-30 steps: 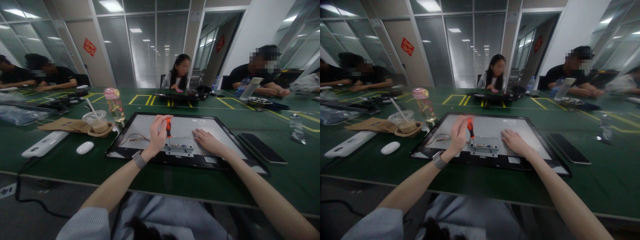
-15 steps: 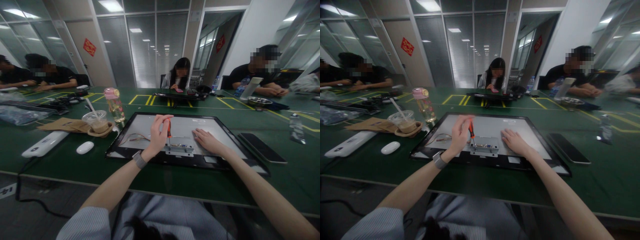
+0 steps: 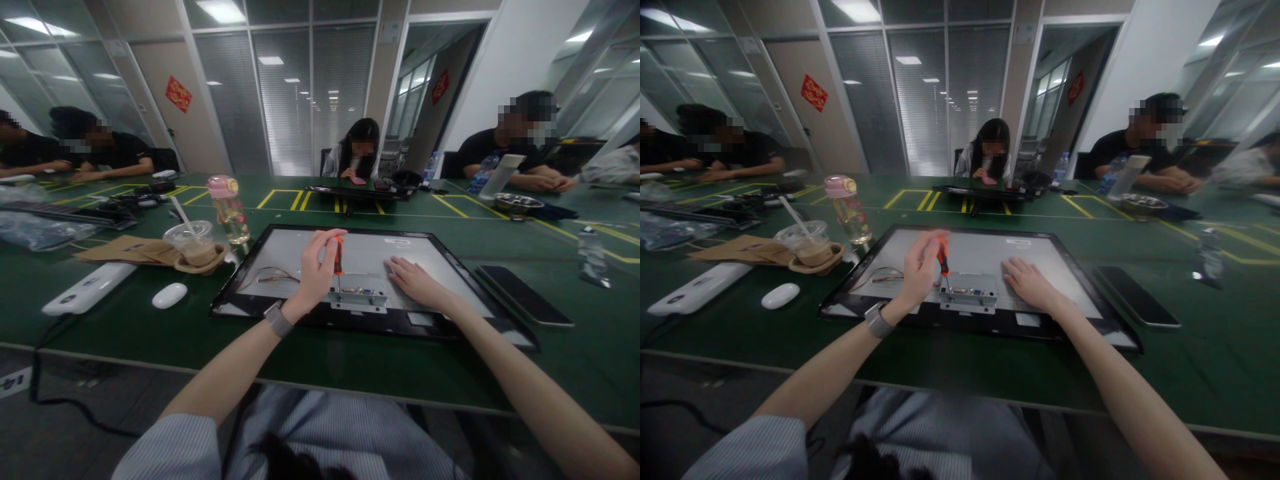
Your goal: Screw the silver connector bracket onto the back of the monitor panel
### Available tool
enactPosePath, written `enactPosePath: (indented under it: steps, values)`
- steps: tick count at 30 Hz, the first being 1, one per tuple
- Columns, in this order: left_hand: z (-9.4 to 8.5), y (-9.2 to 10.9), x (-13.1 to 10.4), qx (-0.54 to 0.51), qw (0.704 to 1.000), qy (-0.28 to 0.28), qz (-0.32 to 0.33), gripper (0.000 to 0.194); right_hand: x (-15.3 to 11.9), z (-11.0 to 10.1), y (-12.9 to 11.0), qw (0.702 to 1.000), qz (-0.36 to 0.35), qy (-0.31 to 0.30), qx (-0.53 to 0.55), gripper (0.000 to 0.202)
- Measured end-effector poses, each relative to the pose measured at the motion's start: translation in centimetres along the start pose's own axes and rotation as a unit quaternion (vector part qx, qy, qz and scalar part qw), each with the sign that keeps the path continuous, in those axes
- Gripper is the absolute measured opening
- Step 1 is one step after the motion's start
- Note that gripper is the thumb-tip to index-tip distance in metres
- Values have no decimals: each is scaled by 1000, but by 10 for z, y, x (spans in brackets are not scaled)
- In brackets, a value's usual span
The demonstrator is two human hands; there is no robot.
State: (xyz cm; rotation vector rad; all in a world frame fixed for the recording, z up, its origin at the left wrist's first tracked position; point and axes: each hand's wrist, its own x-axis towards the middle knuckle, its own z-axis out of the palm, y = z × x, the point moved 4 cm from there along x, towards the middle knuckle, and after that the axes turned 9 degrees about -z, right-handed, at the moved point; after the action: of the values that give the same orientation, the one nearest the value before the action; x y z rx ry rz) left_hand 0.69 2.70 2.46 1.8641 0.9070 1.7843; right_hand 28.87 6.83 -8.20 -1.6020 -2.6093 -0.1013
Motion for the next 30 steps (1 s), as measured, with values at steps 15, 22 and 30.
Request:
enactPosePath:
  steps: [15, 22, 30]
  values:
    - [-1, -2, 0, 9, 1000, -2, -3, 27, -1, -2, -2, 1000, 7, -7, -7, 61]
    - [-1, 0, 1, 4, 1000, 2, 7, 27, -1, -5, -4, 1000, 8, -15, 1, 61]
    - [-1, 1, 1, 5, 1000, 2, 1, 29, -1, -3, -2, 1000, 4, -4, -5, 60]
